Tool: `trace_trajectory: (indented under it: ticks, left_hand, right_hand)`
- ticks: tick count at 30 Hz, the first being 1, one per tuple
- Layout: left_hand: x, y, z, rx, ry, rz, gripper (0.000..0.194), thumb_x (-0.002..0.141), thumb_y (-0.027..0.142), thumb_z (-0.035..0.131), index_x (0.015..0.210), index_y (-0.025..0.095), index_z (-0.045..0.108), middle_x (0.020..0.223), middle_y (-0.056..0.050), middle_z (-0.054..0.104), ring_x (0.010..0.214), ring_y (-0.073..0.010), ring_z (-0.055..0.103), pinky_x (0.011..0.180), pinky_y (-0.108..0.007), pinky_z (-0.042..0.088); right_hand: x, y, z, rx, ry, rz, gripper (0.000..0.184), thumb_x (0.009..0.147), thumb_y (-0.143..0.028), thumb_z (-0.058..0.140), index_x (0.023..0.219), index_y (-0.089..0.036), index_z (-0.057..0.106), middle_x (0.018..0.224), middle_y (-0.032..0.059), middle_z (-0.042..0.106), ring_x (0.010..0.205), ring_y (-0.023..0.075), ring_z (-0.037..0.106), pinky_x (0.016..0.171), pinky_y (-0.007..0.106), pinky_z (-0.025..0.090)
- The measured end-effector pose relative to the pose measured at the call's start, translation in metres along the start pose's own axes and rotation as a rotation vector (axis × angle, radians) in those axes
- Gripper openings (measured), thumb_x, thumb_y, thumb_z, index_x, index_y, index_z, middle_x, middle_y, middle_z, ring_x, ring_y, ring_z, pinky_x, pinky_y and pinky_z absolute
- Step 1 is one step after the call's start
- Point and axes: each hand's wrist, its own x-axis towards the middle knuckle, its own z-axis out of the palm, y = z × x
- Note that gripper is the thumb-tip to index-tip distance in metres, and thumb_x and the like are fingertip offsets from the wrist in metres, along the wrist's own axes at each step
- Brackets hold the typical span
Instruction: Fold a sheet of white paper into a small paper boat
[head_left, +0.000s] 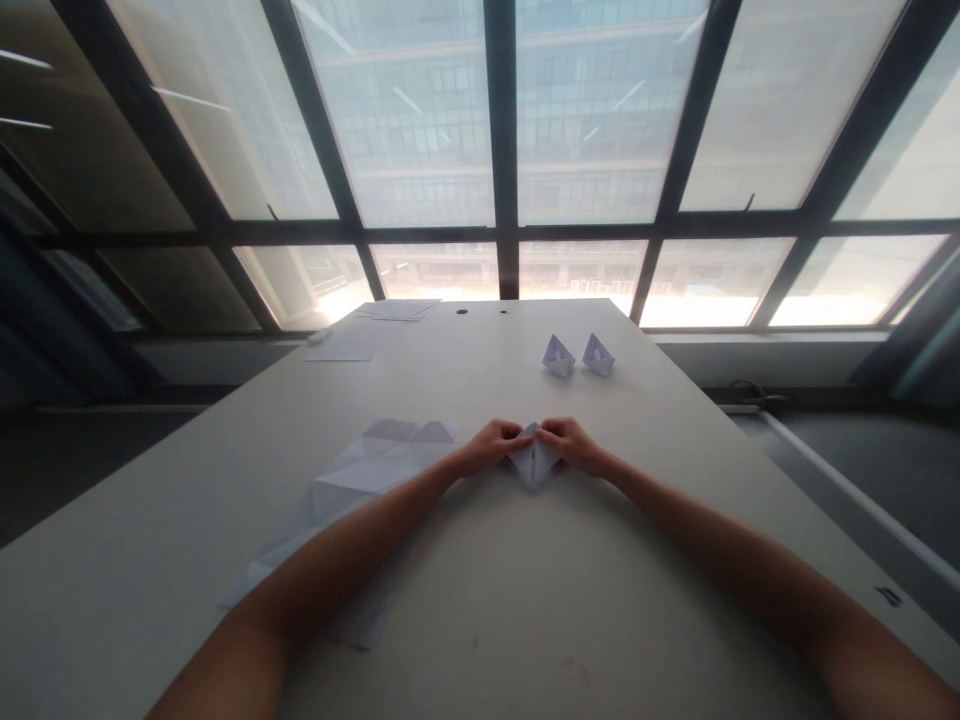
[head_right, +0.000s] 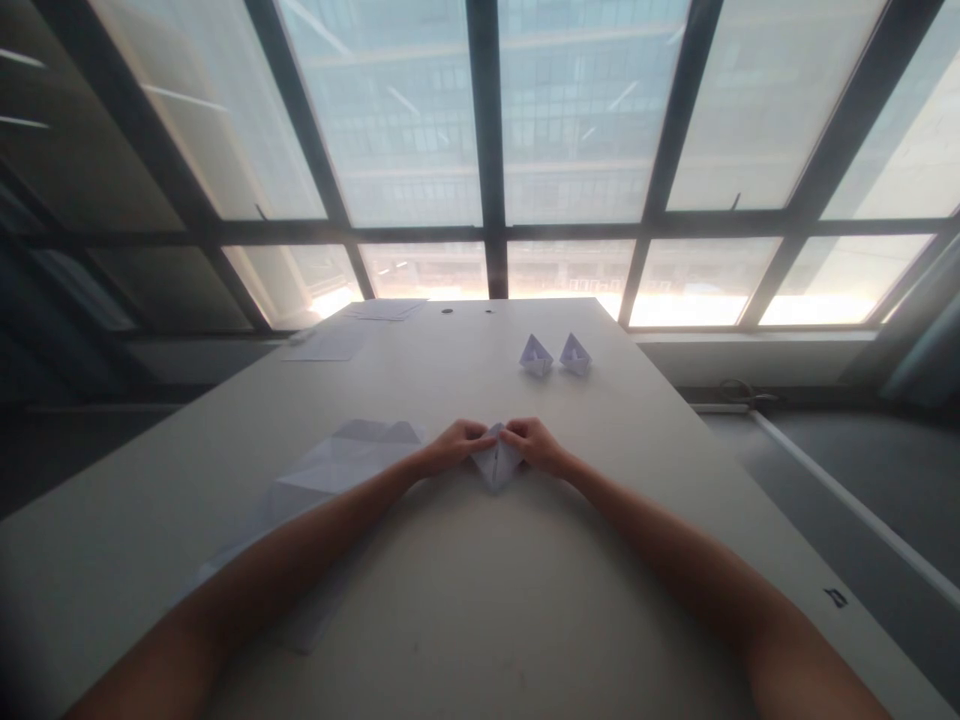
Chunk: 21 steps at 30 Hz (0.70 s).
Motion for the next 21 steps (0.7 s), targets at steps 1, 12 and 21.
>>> trace_trajectory:
  ticks: [1,12,21]
  left_hand:
    - [0.0005,0.0000,0.0002,0.017,0.006,0.005,0.056,0.080,0.067,0.063,0.067,0.012,0.057,0.059,0.004,0.040,0.056,-0.0088,0.034,0.051,-0.022,0.023]
    - [0.0027,0.0001,0.0013,0.034,0.042,0.013,0.058,0.080,0.069,0.061,0.066,0.013,0.059,0.058,0.003,0.041,0.055,-0.0096,0.034,0.050,-0.022,0.024]
    - [0.0015,0.0022,0.0026,-0.031,0.068,-0.026,0.058,0.078,0.068,0.062,0.068,0.011,0.065,0.056,0.003,0.040,0.054,-0.0093,0.033,0.050,-0.023,0.023]
  right_hand:
    - [0.0001,-0.0011,-0.0010,-0.024,-0.014,-0.018,0.048,0.078,-0.063,0.062,0.065,-0.017,0.054,0.057,-0.0049,0.041,0.054,0.0096,0.039,0.046,0.021,0.032]
    - [0.0020,0.0012,-0.0030,-0.051,-0.080,-0.027,0.044,0.079,-0.058,0.059,0.061,-0.018,0.052,0.055,-0.0049,0.038,0.054,0.0096,0.033,0.048,0.023,0.024]
    - [0.0014,0.0044,-0.0049,-0.032,-0.036,-0.049,0.040,0.082,-0.050,0.060,0.060,-0.017,0.055,0.054,-0.0051,0.037,0.053,0.0094,0.032,0.048,0.023,0.023]
